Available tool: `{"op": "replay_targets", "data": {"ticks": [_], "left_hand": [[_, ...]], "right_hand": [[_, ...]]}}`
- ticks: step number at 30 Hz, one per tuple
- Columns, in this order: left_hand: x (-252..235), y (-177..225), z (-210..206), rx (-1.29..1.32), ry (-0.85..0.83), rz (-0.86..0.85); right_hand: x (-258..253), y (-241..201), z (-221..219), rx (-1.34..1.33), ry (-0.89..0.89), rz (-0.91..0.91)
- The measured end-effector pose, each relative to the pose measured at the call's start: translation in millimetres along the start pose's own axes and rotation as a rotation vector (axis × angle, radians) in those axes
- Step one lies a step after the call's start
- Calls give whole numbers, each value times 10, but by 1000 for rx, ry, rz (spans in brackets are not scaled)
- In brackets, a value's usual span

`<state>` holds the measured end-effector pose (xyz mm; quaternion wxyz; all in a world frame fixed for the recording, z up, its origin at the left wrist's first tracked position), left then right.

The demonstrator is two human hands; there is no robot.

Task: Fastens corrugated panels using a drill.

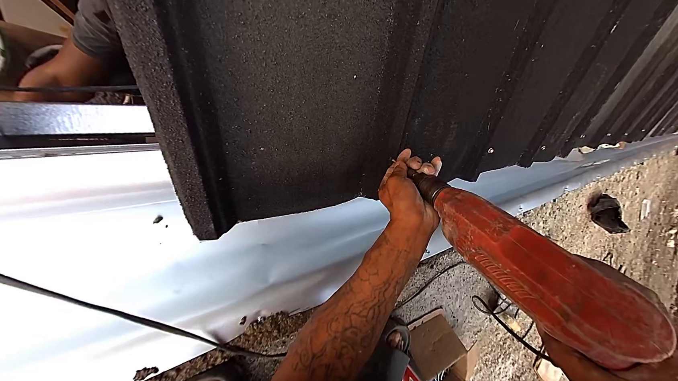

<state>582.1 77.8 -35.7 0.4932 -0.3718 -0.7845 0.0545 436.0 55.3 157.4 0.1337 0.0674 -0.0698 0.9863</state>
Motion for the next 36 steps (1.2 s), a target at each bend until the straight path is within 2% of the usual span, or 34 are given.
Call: {"op": "replay_targets", "data": {"ticks": [12,27,36], "left_hand": [[10,0,-3,-20,-1,-10],[-49,41,29,3,13,-7],[-78,27,44,-15,-3,-7]], "right_hand": [[7,-14,-4,13,-7,-33],[-53,-14,-70,0,-31,24],[-22,-21,-170,1,37,1]]}}
Point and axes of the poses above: each hand's wrist, its own x-axis away from the middle knuckle, its own z-axis out of the back of the hand, y = z × x, the point moved 1 cm from there along -x, towards the middle knuckle, and after that the axes turned 12 degrees about z, right-handed, at the moved point
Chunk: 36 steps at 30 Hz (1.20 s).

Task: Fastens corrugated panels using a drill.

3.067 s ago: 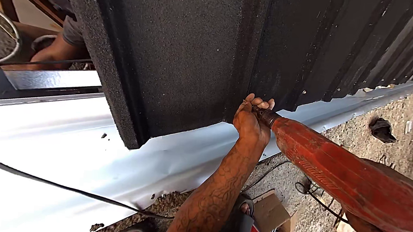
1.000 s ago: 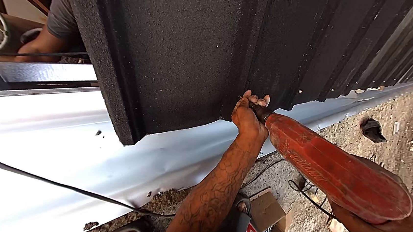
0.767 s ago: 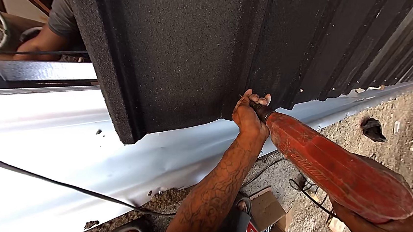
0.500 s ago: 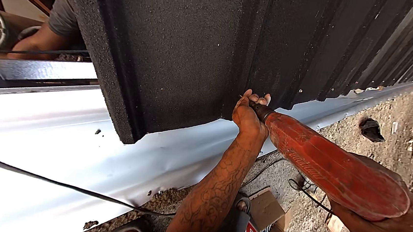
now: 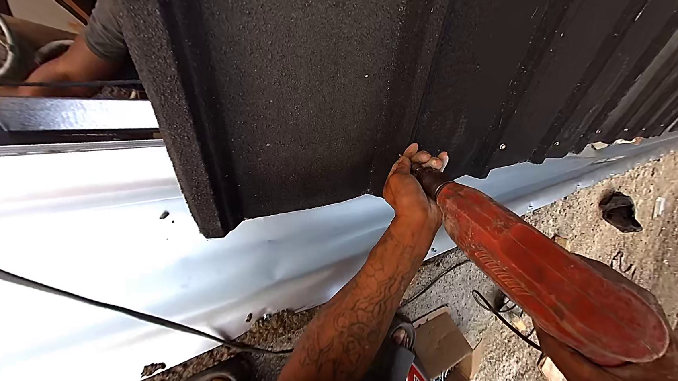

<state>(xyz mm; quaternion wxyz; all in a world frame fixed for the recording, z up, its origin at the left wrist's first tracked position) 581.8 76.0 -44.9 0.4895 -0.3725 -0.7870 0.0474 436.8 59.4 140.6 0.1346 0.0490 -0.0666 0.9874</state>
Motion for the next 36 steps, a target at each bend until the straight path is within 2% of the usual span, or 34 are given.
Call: {"op": "replay_targets", "data": {"ticks": [19,26,36], "left_hand": [[-8,12,-41,53,66,35],[-9,13,-45,36,93,28],[-50,-29,-94,61,147,-8]], "right_hand": [[-91,8,48,-24,-40,8],[-93,8,14,1,-53,72],[-222,111,78,-15,-93,51]]}}
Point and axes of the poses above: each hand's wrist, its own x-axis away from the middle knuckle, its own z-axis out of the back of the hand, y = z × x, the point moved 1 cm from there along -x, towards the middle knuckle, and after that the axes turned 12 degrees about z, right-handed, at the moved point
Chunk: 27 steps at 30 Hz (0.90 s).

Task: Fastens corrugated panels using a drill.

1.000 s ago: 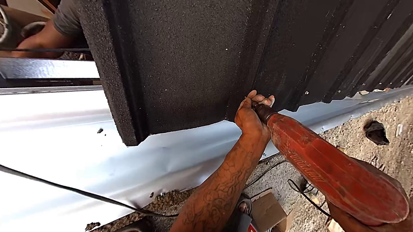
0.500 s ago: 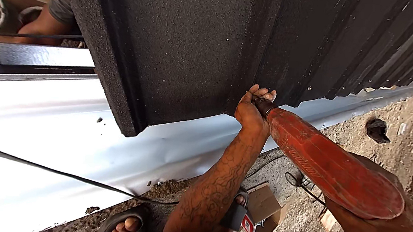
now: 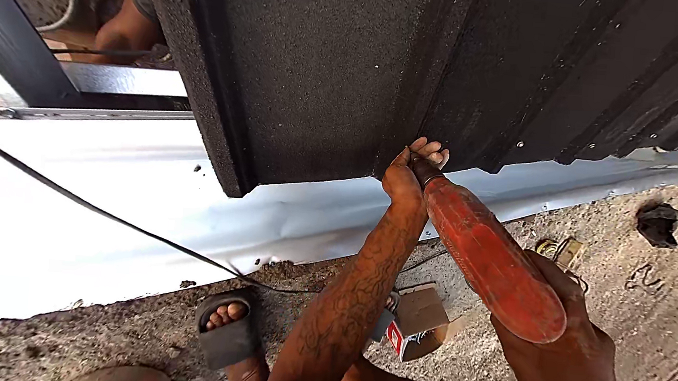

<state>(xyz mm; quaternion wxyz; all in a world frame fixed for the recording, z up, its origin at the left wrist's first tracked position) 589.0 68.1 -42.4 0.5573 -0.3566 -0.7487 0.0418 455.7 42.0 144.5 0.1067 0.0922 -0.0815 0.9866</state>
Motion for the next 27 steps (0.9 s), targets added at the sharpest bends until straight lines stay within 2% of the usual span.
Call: {"op": "replay_targets", "data": {"ticks": [5,7,14,18,27], "left_hand": [[14,-24,69,-86,-62,0],[4,-40,45,-20,-16,8],[14,-22,69,-30,-17,42],[26,-10,56,-11,44,56],[-33,66,1,11,26,58]], "right_hand": [[-48,9,43,42,-31,13],[-41,6,67,29,-35,1],[-72,-21,57,64,-34,41],[-145,-81,102,89,-73,22],[-192,-74,20,62,-62,-4]]}}
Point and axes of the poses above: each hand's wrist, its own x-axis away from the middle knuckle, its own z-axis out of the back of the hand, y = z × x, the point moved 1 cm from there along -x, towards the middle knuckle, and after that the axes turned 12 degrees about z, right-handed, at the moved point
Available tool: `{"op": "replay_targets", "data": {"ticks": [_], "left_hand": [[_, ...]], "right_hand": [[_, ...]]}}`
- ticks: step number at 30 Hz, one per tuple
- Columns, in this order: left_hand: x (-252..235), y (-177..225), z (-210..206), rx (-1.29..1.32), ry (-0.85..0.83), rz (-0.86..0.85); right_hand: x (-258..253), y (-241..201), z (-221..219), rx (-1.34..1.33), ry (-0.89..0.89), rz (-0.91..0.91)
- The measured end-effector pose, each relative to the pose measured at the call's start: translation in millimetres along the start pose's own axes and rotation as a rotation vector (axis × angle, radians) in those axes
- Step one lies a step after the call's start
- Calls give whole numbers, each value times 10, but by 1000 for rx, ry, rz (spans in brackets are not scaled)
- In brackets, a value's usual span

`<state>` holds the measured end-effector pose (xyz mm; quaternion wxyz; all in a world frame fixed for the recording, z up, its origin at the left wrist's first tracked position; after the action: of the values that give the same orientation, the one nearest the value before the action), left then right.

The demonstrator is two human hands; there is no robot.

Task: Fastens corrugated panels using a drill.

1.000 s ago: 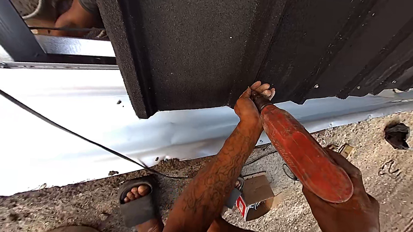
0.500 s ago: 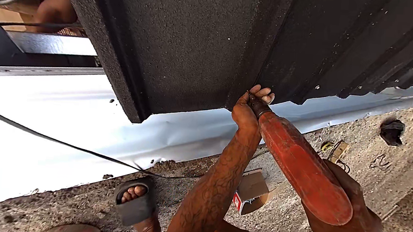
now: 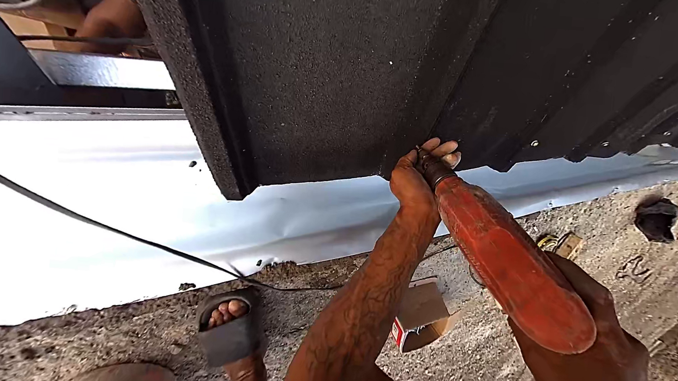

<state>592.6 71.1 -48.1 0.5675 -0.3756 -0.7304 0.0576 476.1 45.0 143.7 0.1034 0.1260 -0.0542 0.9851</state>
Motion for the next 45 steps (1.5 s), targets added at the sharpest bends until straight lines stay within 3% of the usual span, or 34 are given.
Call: {"op": "replay_targets", "data": {"ticks": [21,34,45], "left_hand": [[69,5,96,-106,-43,11],[56,46,194,-174,-83,-2],[179,157,788,-500,-75,-196]], "right_hand": [[-16,-8,-45,11,-14,-15],[-59,93,-82,275,-4,269],[-75,193,-44,145,-17,200]]}}
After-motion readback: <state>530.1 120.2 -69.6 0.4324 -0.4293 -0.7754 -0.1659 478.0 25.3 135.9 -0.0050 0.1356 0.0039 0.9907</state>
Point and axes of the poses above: each hand's wrist, its own x-axis away from the middle knuckle, its own z-axis out of the back of the hand, y = z × x, the point moved 1 cm from there along -x, towards the middle knuckle, and after that the axes turned 12 degrees about z, right-handed, at the moved point
